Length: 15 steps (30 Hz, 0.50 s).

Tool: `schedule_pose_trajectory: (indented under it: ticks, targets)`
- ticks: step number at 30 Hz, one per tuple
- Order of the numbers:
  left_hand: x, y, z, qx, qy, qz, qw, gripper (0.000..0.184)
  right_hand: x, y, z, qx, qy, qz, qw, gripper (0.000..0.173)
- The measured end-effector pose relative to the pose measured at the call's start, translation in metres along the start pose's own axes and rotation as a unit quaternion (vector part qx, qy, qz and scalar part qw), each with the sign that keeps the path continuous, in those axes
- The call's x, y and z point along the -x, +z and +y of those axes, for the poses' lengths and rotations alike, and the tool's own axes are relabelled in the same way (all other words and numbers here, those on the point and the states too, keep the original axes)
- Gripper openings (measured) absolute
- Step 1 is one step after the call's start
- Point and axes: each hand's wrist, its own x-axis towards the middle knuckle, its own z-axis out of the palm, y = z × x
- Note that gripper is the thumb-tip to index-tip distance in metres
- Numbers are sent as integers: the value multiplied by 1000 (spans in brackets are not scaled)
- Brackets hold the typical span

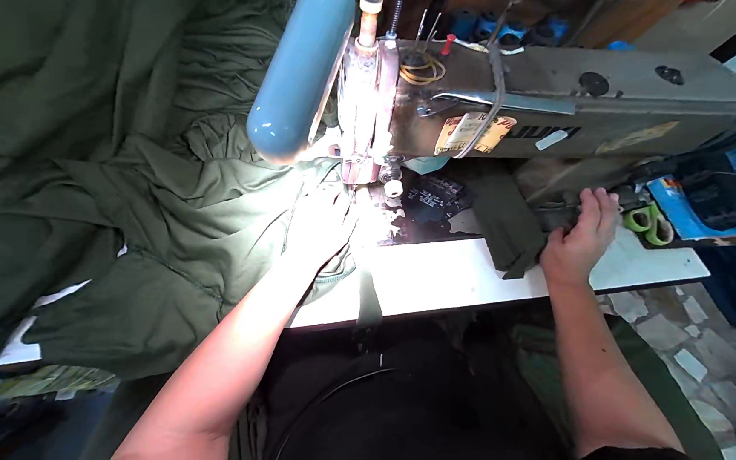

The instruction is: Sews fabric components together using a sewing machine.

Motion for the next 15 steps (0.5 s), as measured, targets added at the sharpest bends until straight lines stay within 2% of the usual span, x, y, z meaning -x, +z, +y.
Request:
schedule_pose_trajectory:
  ticks: [4,6,8,10,12,15]
  targets:
    - [-1,2,-2,3,4,7,1000,41,0,-4,-4,21,26,-23,999,54]
    - [-1,2,-3,1,2,1,1000,40,-1,-12,-9,60,56,-115,990,43]
    - [0,1,0,3,-4,-12,1000,41,-6,-20,-8,80,66,-199,975,41]
    - [1,1,0,3,-6,-11,1000,41,-13,-31,-9,73,65,-185,978,46]
    - [1,3,-1,-2,-2,-8,1000,40,-18,-45,-20,25,83,-131,988,49]
    - [-2,2,-3,4,8,2,1000,41,-9,-60,-59,-89,62,-60,992,42]
